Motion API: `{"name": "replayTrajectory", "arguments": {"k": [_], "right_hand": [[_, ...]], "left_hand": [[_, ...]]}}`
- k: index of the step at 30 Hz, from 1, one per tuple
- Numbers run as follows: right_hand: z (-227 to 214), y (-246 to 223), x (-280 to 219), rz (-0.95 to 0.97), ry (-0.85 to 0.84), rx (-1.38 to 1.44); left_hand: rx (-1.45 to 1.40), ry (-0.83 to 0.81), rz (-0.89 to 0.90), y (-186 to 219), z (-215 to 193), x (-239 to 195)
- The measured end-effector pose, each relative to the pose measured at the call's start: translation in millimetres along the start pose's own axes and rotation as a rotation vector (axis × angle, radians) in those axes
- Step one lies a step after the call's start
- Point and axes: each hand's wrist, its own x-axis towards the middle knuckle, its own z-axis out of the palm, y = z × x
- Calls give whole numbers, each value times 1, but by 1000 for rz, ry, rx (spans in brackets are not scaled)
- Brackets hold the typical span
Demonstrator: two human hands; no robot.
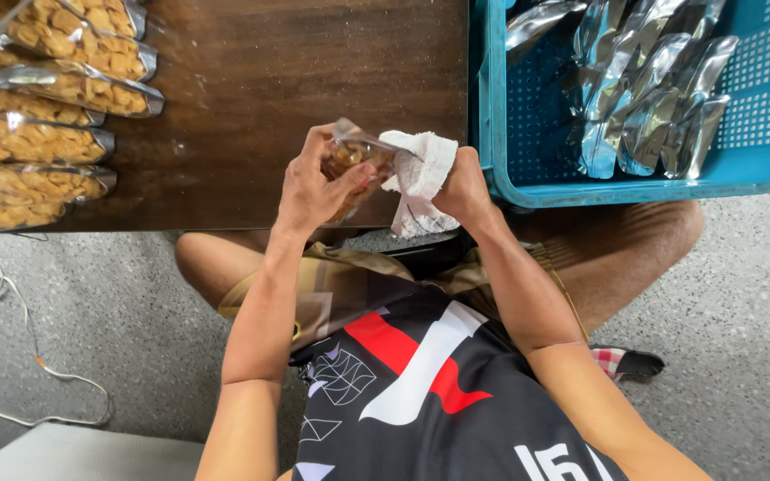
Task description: The person sits on the floor and repeatedly wipes the exterior of small snack packages with a white cloth. They pick up each package from a blue basket, wipe it, and place it on a wooden table.
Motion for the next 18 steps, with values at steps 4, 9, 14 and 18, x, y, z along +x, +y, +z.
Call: {"name": "replayTrajectory", "arguments": {"k": [4,9,14,18], "right_hand": [[-5,-3,6,-176,28,-152],[4,-2,2,-30,-82,-81],[23,8,12,-148,-77,-621],[11,16,5,-64,-39,85]], "left_hand": [[-443,-69,-9,-24,-3,18],[-380,-149,97,-30,-2,14],[36,61,323,-12,12,23],[42,248,310,-7,10,24]]}}
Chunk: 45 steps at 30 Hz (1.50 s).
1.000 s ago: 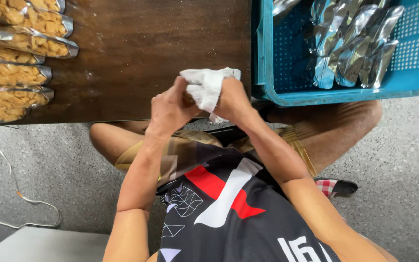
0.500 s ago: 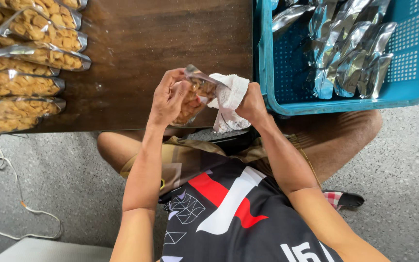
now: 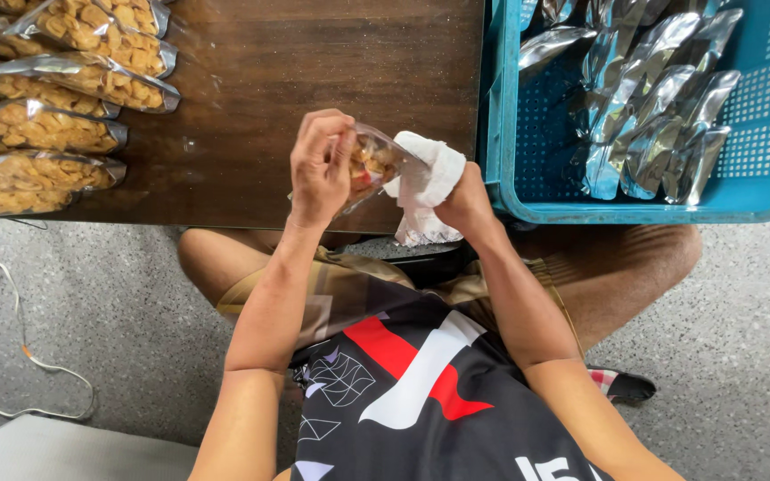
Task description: The person sits on the floor and repeatedly wipes the exterior of small snack packages with a white cloth. They pick up each package from a blue basket, wipe it, and place it on a wooden table.
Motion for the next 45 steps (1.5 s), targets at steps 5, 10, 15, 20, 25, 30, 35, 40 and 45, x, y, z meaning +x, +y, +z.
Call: {"name": "replayTrajectory", "arguments": {"k": [5,10,15,20,25,30,35,40,45], "right_hand": [[-10,4,-10,17,61,-165],[-4,-5,-4,-53,72,-157],[-2,-24,-11,-51,47,-155],[1,-52,-13,89,-14,12],[4,-69,-17,50,-32,-186],[-10,-56,-12,-268,-48,-447],[-17,-34,-13,-231,-106,-451],[-19,-15,-16,-214,-85,-532],[-1,-11,-8,55,-43,-616]], "left_hand": [[-335,53,-303,5,10,-2],[-34,107,-117,30,16,3],[-53,76,-549,49,13,8],[-79,92,-373,40,11,10],[-94,36,-277,25,18,-5],[-17,-94,-42,19,26,-10],[-18,-179,91,10,22,-9],[83,-196,163,6,20,-6],[238,-321,239,17,19,-6]]}}
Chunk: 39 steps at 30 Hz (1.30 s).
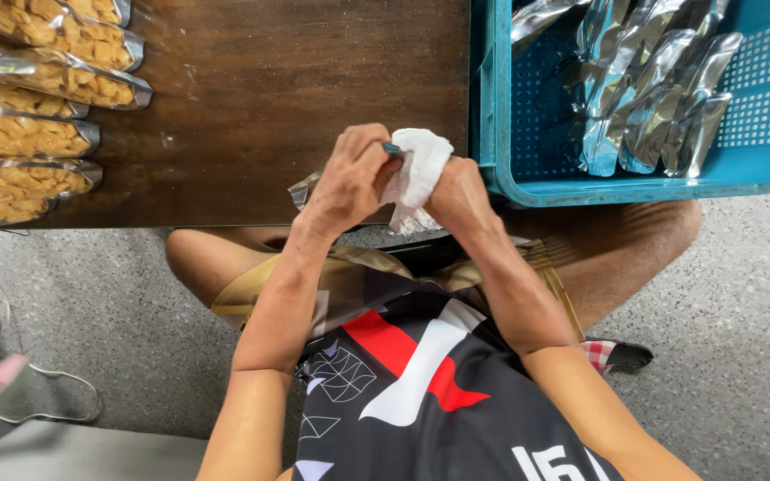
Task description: The person sits on the floor and repeatedly wipes the exterior of small snack packages with a white cloth. They pick up each package from a blue basket, wipe it, and place it on a wooden table.
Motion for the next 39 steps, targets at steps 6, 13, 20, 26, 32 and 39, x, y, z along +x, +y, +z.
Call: {"name": "replayTrajectory", "arguments": {"k": [6,13,20,26,32,39], "right_hand": [[-14,-17,7,-244,-36,37],[-22,-33,7,52,-150,78],[-15,-63,4,-65,-161,276],[-25,-78,4,-7,-171,635],[-71,-58,12,-28,-25,1319],[-103,-27,0,86,331,1416]], "left_hand": [[-38,-62,-41,14,-11,-2],[23,-54,-46,21,-18,-9],[192,113,-213,22,-64,-33],[325,386,-521,7,-129,-90],[-670,985,-804,-83,-199,-127],[-507,1032,-805,-210,-250,-157]]}}
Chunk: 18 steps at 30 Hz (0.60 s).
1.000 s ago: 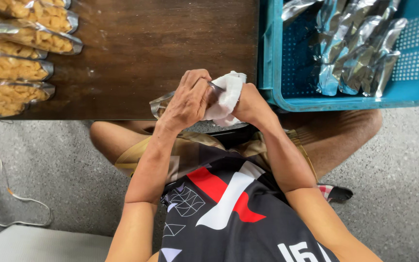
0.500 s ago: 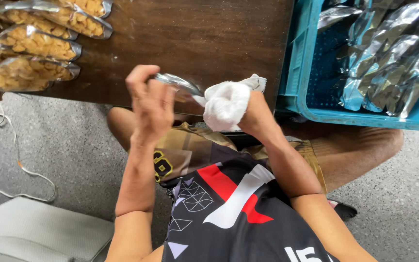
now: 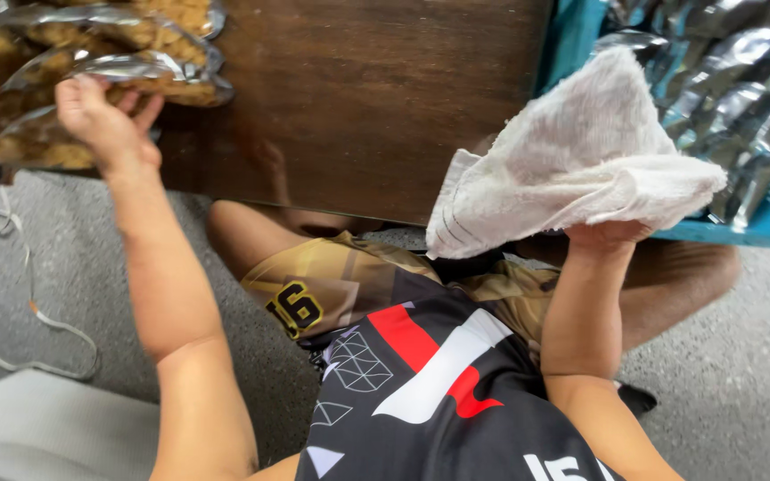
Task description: The person sits on the floor and repeatedly wipes the exterior of small snack packages with a white cloth. They pick up each package from a blue basket, wipe it, and place it on a wooden table.
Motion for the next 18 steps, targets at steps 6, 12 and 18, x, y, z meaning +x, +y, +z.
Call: {"name": "replayTrajectory", "arguments": {"k": [6,12,18], "right_hand": [[-35,-5,-3,-49,170,0],[-51,-5,-6,-72,240,22],[-91,-54,-37,-170,320,35]], "left_hand": [[-10,160,59,-6,12,-23],[162,-20,257,26,194,-182],[384,-1167,786,45,390,-284]]}}
